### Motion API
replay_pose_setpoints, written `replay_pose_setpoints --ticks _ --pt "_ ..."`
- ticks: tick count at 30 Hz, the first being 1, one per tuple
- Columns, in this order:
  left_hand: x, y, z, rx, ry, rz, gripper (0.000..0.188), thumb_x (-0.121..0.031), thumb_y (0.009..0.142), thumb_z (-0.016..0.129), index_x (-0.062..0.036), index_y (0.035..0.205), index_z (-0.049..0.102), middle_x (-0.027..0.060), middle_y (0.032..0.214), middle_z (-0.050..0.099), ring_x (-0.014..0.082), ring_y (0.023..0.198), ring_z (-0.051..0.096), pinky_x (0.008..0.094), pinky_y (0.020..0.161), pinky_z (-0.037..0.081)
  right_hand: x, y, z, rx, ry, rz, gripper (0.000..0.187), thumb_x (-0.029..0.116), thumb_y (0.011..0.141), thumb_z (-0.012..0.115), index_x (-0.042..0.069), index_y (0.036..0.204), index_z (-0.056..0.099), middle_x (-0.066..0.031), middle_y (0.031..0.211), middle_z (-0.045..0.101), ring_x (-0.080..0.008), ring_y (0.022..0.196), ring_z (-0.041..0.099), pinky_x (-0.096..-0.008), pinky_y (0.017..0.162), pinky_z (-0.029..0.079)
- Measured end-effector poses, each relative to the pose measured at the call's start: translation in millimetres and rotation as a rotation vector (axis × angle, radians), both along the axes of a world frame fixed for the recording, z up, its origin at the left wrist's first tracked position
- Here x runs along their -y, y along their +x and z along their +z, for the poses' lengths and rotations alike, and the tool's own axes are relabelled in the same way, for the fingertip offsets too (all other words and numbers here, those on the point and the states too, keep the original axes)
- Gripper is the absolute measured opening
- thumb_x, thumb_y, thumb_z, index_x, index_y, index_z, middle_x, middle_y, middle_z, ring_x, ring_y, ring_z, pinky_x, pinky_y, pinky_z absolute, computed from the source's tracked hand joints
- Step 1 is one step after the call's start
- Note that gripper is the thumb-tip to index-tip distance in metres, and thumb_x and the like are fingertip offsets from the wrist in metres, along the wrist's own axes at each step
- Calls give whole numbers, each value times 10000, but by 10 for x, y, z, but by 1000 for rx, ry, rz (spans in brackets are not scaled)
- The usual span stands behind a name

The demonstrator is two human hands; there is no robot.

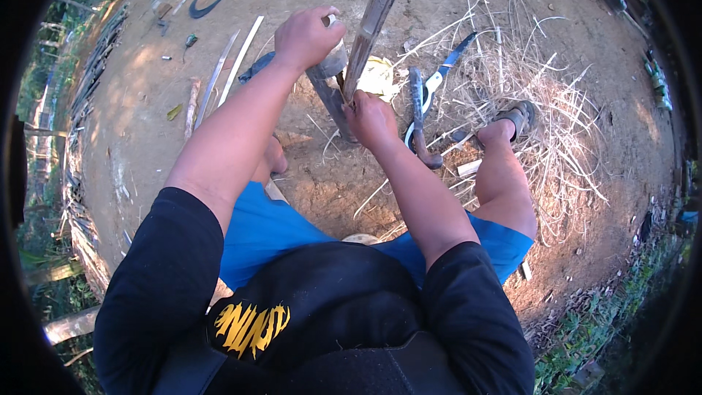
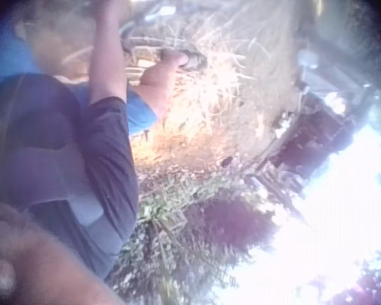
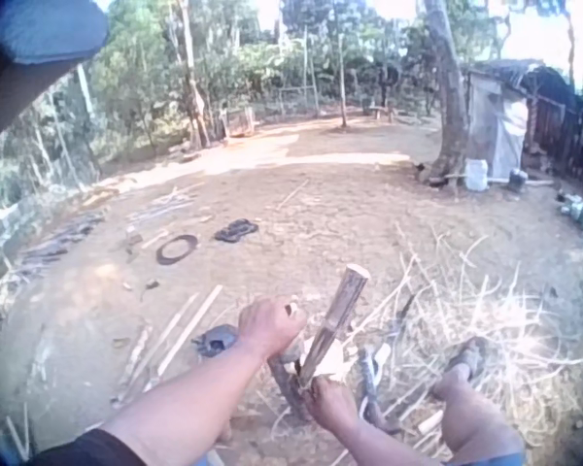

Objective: The person carves a slot into a bamboo segment using a knife, clears out the interior, and tests the fit of a thin bamboo strip.

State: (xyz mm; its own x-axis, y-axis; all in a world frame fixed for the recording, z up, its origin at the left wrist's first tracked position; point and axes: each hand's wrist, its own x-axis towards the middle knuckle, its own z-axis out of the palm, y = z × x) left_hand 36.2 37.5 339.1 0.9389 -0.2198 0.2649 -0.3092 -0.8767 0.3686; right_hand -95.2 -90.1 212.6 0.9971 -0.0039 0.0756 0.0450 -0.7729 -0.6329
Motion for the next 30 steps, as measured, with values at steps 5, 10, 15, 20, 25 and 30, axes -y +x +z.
replay_pose_setpoints --ticks 5,10,15,20,25,30 --pt "-80 122 32 -117 18 41 516 -487 801 616 -223 1225 746 141 1114 747 343 1086 692 471 925 541 31 2 -6 -196 261 -109 404 350 859 803 25 1033 640 -194 962 713 -363 939 707 -449 835 555" --pt "-23 180 37 -99 18 27 497 -480 803 607 -239 1213 750 141 1115 746 347 1084 691 479 927 536 115 9 -783 -241 379 -54 475 356 844 823 34 1153 661 -161 1087 733 -331 1038 701 -424 901 542" --pt "-66 208 -8 -113 3 6 478 -463 810 599 -239 1204 750 126 1107 751 338 1064 696 470 911 536 97 -18 -900 -265 269 -101 487 320 826 843 4 1152 670 -174 1091 730 -310 1027 706 -405 917 547" --pt "-417 272 0 -225 -91 1 469 -431 830 621 -216 1229 738 129 1104 752 312 1049 703 436 906 537 228 -234 -1258 -488 139 -152 520 305 811 842 16 1201 656 -191 1162 707 -334 1090 682 -418 952 533" --pt "-868 361 -206 -148 -124 -44 365 -262 911 632 -116 1234 719 170 1072 747 282 1011 715 371 887 528 49 -266 -1511 -587 116 -157 515 314 820 826 51 1229 654 -182 1191 692 -348 1126 659 -426 974 521" --pt "-980 345 -269 -93 -191 -81 346 -281 912 658 -126 1214 729 132 916 738 244 878 715 371 791 519 -278 -149 -1529 -510 143 -189 414 342 869 765 97 1185 656 -142 1123 699 -328 1090 666 -438 940 531"
